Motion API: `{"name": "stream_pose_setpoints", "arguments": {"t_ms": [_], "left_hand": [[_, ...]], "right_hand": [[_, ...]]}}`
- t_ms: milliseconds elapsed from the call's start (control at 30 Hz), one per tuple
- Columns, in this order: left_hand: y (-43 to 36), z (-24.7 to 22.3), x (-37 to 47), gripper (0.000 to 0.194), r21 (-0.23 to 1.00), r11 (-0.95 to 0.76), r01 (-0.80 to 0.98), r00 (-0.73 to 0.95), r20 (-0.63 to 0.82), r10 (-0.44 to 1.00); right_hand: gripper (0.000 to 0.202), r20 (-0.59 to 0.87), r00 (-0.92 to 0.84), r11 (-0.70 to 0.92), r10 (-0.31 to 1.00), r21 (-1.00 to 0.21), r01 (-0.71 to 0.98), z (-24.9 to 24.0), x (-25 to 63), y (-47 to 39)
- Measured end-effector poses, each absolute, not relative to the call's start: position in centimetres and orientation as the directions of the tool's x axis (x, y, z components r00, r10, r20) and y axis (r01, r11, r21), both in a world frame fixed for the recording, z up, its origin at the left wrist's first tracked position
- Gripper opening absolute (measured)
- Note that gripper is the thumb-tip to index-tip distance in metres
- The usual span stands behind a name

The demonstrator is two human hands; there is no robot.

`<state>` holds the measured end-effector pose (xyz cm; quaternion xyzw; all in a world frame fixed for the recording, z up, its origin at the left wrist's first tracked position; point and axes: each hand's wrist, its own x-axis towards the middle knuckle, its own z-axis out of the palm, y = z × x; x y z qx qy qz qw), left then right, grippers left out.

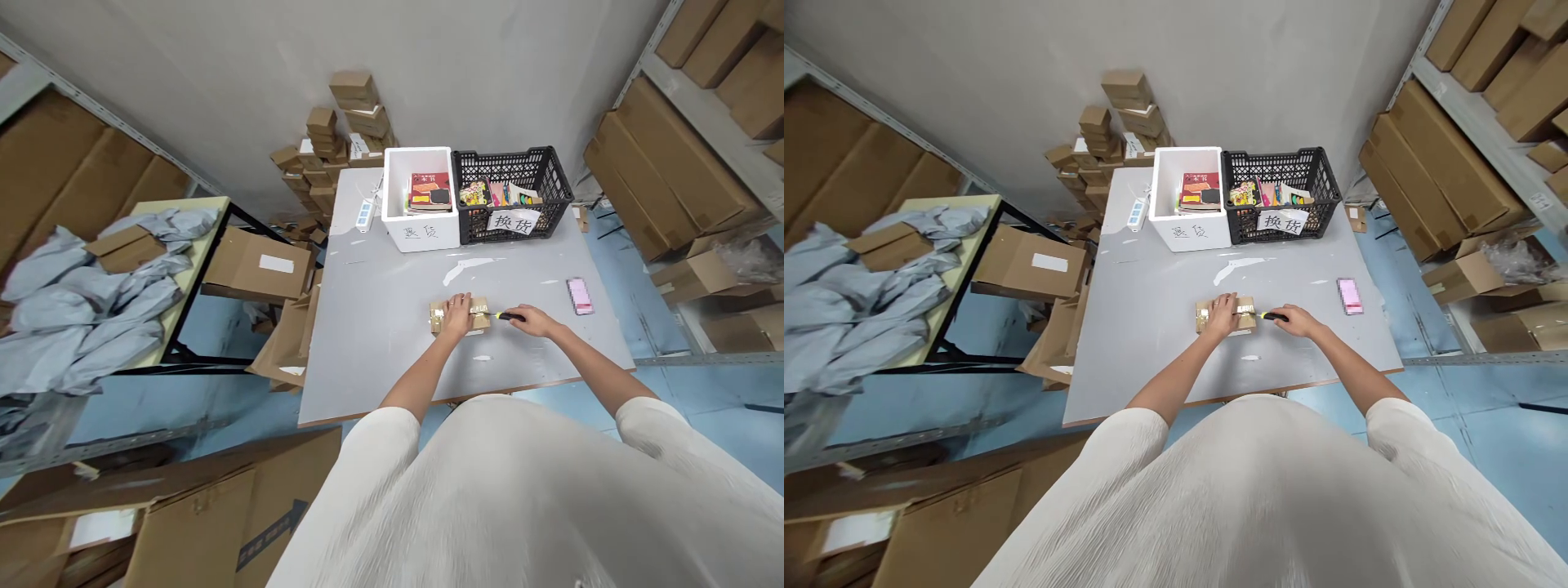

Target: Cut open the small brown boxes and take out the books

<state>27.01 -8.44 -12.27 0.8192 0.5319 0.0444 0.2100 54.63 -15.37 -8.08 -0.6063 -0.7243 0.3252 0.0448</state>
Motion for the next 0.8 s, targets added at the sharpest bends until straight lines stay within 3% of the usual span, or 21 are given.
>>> {"name": "stream_pose_setpoints", "arguments": {"t_ms": [133,233,467,800], "left_hand": [[-8.5,-12.3,27.0,0.049,0.378,-0.335,0.863,0.423,-0.178,0.888],[-8.7,-12.1,26.9,0.04,0.368,-0.346,0.863,0.425,-0.159,0.891],[-9.1,-11.9,27.2,0.047,0.313,-0.41,0.857,0.471,-0.147,0.87],[-9.4,-12.6,27.3,0.056,0.355,-0.38,0.854,0.449,-0.134,0.884]], "right_hand": [[0.048,-0.327,-0.269,0.131,0.906,-0.389,0.912,-8.2,54.0,-15.5],[0.048,-0.34,-0.252,0.124,0.906,-0.356,0.926,-8.4,53.7,-15.3],[0.048,-0.357,-0.25,0.098,0.9,-0.394,0.914,-8.6,53.8,-14.9],[0.047,-0.303,-0.202,0.043,0.931,-0.458,0.888,-10.5,53.2,-15.6]]}}
